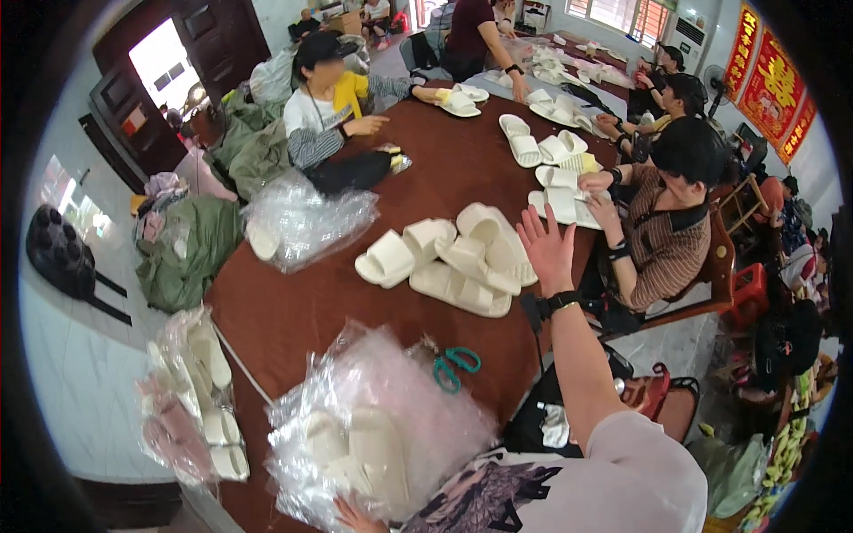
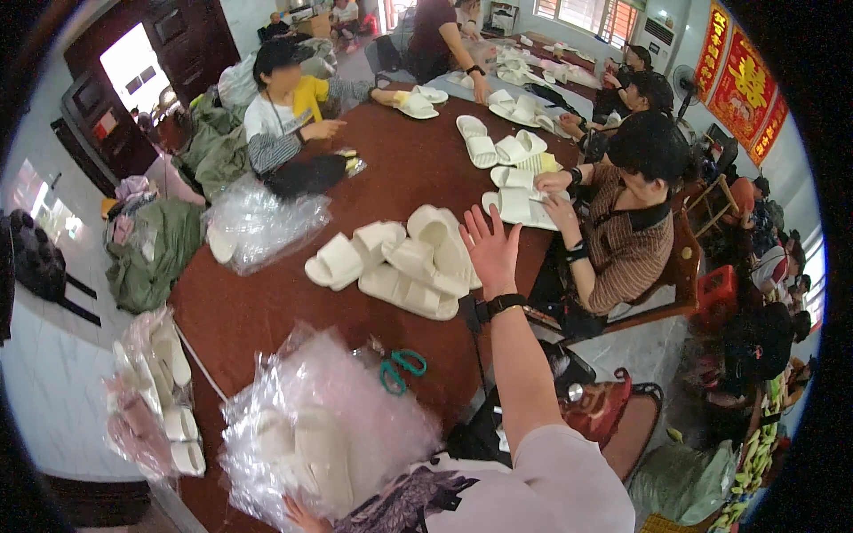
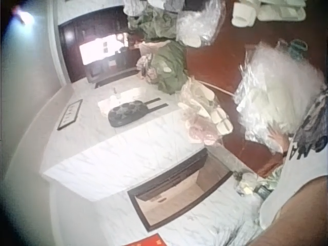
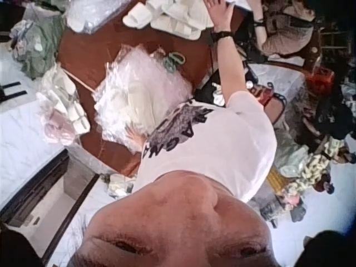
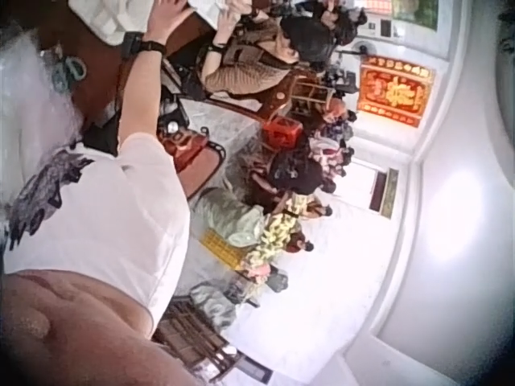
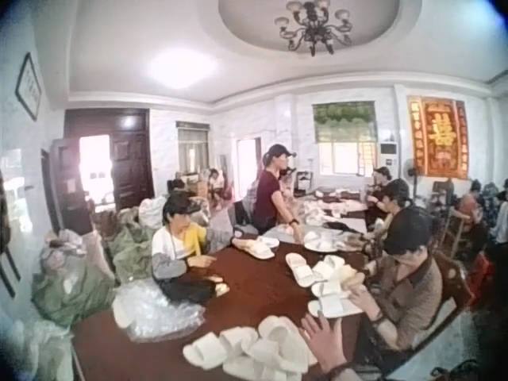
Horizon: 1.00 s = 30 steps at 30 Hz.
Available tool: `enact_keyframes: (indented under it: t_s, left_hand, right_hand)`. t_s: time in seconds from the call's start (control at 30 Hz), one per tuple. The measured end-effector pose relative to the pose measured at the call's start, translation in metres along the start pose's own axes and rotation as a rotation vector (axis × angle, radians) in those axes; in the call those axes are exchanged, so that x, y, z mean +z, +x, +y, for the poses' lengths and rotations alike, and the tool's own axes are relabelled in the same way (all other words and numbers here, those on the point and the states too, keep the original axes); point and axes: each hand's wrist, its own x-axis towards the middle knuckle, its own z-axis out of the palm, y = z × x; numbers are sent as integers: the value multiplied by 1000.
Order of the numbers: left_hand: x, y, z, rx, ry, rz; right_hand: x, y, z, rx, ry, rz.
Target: The recorder is trimming threads from white slippers and packing them into plastic bags at a work table.
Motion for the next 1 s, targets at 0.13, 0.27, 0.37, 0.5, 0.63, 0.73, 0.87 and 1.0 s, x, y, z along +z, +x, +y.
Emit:
enact_keyframes:
  t_s: [0.13, 0.27, 0.37, 0.5, 0.63, 0.73, 0.87, 1.0]
  left_hand:
    - [-13, 52, 23, 24, -141, 96]
    - [-48, 100, 23, 18, -122, 106]
    - [-70, 130, 12, 10, -99, 113]
    - [-100, 180, -2, 1, -76, 145]
    - [-127, 247, -6, 8, -69, 194]
    - [-137, 271, -12, 17, -65, 193]
    - [-143, 300, 0, 69, -88, 182]
    - [-151, 337, 16, 103, -124, 193]
  right_hand:
    - [-31, 67, -27, -52, 61, 62]
    - [-54, 126, -41, -97, 173, 41]
    - [-68, 163, -35, -162, 123, 47]
    - [-87, 205, -44, -198, 146, 114]
    - [-94, 241, -53, -279, 150, 145]
    - [-76, 256, -52, -328, 163, 151]
    - [-87, 279, -61, -375, 40, 86]
    - [-105, 285, -57, -362, 61, 136]
